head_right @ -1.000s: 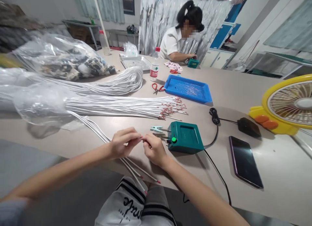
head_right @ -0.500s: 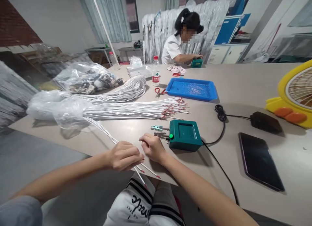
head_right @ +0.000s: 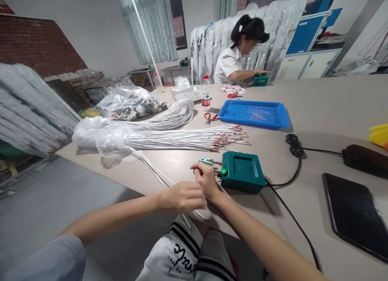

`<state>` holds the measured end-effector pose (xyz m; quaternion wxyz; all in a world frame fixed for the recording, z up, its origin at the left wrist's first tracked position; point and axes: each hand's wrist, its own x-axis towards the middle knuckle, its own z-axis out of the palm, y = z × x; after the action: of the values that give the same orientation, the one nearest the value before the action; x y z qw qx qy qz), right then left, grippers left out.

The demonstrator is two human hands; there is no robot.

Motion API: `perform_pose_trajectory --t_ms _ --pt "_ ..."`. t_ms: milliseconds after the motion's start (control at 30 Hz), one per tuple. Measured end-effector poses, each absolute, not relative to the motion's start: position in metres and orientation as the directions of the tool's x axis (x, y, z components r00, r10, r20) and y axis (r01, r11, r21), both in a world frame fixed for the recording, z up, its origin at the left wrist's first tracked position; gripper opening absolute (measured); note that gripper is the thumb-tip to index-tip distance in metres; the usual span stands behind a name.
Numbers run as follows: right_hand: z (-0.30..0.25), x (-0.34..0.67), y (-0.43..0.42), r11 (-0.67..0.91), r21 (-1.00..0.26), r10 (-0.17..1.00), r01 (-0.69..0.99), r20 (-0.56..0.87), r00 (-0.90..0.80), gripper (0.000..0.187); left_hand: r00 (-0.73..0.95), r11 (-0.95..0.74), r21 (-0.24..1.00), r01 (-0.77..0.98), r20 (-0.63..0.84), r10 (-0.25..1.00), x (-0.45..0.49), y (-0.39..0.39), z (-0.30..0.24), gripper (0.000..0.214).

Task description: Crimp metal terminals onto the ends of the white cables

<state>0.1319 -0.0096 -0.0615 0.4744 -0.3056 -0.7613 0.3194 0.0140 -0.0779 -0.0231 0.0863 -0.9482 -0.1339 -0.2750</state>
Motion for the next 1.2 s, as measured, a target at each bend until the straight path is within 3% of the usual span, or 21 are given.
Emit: perform_pose_trajectory --t_ms 67,100,167,233,300,467,767,1033,1200 --pt "-0.062 0.132 -0.008 0.585 -0.795 0.787 0.164 0.507 -0.350 0.021 0.839 -0.974 -0.101 0.204 0.530 0.121 0.012 -0.077 -0.023 0.015" --pt "-0.062 0.133 -0.008 0.570 -0.804 0.797 0.168 0.492 -0.349 0.021 0.826 -0.966 -0.080 0.247 0.538 0.167 0.006 -0.073 -0.024 0.016" --pt "-0.061 0.133 -0.009 0.545 -0.819 0.813 0.177 0.465 -0.351 0.022 0.722 -0.851 0.003 0.525 0.528 0.447 -0.019 -0.061 -0.026 0.017" --pt "-0.060 0.133 -0.011 0.537 -0.823 0.818 0.184 0.455 -0.352 0.022 0.441 -0.485 0.013 0.875 0.391 0.807 -0.057 -0.043 -0.028 0.022" --pt "-0.059 0.132 -0.013 0.544 -0.819 0.814 0.184 0.461 -0.352 0.023 0.312 -0.323 -0.027 0.946 0.346 0.885 -0.100 -0.024 -0.027 0.023" --pt "-0.059 0.132 -0.012 0.535 -0.825 0.821 0.183 0.456 -0.344 0.023 0.169 -0.137 -0.151 0.979 0.227 0.959 -0.170 0.006 -0.024 0.022" --pt "-0.061 0.131 -0.013 0.552 -0.814 0.809 0.183 0.470 -0.352 0.023 0.186 -0.173 -0.241 0.955 0.031 0.982 -0.187 0.012 -0.025 0.025" --pt "-0.060 0.131 -0.014 0.584 -0.794 0.784 0.171 0.497 -0.371 0.023 0.248 -0.241 -0.164 0.956 0.022 0.968 -0.193 0.008 -0.024 0.018" --pt "-0.062 0.130 -0.015 0.595 -0.784 0.777 0.177 0.505 -0.374 0.023 0.182 -0.173 -0.066 0.983 0.161 0.970 -0.184 0.005 -0.012 0.009"
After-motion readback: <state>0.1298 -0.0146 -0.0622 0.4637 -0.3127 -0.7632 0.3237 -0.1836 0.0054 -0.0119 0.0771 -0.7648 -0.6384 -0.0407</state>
